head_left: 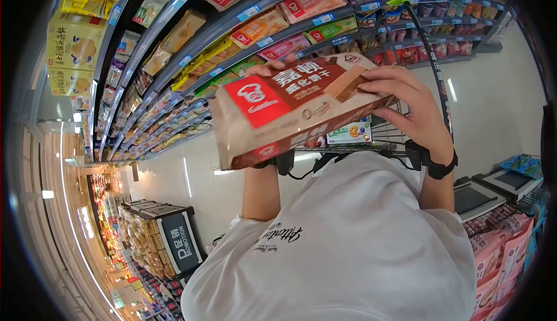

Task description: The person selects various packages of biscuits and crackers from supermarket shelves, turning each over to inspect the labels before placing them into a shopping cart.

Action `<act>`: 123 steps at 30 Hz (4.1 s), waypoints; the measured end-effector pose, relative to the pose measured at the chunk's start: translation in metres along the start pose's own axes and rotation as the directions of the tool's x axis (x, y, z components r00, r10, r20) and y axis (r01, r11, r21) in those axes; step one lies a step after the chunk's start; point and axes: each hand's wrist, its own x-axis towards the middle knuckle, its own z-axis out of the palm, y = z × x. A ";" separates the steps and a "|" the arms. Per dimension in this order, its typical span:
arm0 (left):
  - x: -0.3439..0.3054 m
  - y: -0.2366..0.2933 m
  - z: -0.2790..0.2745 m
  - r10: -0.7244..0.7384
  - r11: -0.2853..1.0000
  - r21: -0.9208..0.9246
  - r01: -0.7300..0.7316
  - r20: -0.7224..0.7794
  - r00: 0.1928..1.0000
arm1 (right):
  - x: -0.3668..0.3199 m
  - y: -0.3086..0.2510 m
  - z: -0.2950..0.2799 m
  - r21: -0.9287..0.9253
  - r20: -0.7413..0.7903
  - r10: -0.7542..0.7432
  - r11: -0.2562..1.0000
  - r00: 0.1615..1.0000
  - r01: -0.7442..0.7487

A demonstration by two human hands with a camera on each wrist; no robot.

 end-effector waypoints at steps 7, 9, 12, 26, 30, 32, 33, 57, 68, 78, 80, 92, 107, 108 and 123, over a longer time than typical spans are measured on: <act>-0.002 -0.005 0.021 -0.099 0.922 0.355 0.155 -0.169 0.981 | 0.005 0.009 0.026 -0.336 0.008 0.067 0.940 0.998 -0.061; -0.002 -0.007 0.022 -0.110 0.913 0.367 0.177 -0.195 0.975 | 0.002 0.018 0.030 -0.133 -0.022 0.189 0.973 0.982 -0.190; -0.012 0.001 0.013 -0.193 0.869 0.407 0.282 -0.246 0.950 | -0.001 0.027 0.027 0.008 -0.043 0.202 0.979 0.978 -0.202; -0.021 -0.020 0.020 -0.476 0.837 0.176 0.519 -0.234 0.848 | -0.002 0.041 0.015 0.573 0.034 0.398 0.744 0.917 -0.344; -0.019 -0.017 0.030 -0.458 0.822 0.230 0.522 -0.279 0.844 | -0.003 0.044 0.009 0.508 0.069 0.391 0.778 0.918 -0.370; -0.017 -0.015 0.036 -0.438 0.839 0.196 0.507 -0.310 0.844 | -0.006 0.049 0.001 0.474 0.110 0.395 0.786 0.912 -0.398; -0.017 -0.014 0.039 -0.412 0.861 0.150 0.486 -0.353 0.840 | -0.009 0.052 -0.004 0.439 0.156 0.413 0.784 0.897 -0.438; -0.049 -0.008 0.017 -0.409 0.812 0.358 0.460 -0.211 0.888 | -0.017 0.042 -0.020 0.390 0.253 0.477 0.746 0.842 -0.540; -0.036 -0.023 0.036 -0.357 0.821 0.308 0.481 -0.381 0.853 | -0.004 0.035 0.017 -0.378 -0.129 -0.016 0.925 0.991 -0.034; -0.035 -0.023 0.036 -0.339 0.810 0.345 0.474 -0.384 0.859 | 0.000 0.034 0.027 -0.345 -0.230 -0.006 0.936 0.973 -0.075; -0.036 -0.024 0.036 -0.336 0.802 0.356 0.480 -0.396 0.854 | -0.001 0.036 0.028 -0.319 -0.252 -0.005 0.944 0.968 -0.078; -0.035 -0.018 0.000 -0.258 0.860 0.283 0.424 -0.475 0.841 | -0.008 0.046 0.034 -0.309 0.024 0.061 0.950 0.998 -0.051; -0.027 -0.011 -0.010 -0.281 0.836 0.285 0.469 -0.513 0.811 | 0.003 0.046 0.076 -0.501 -0.104 -0.009 0.864 0.995 -0.044; -0.026 -0.010 -0.010 -0.311 0.847 0.264 0.462 -0.460 0.832 | 0.003 0.047 0.075 -0.417 -0.122 0.014 0.906 0.992 -0.064; -0.036 -0.018 -0.041 -0.403 0.825 0.206 0.526 -0.439 0.803 | -0.009 0.069 0.059 0.652 0.315 0.504 0.502 0.805 -0.569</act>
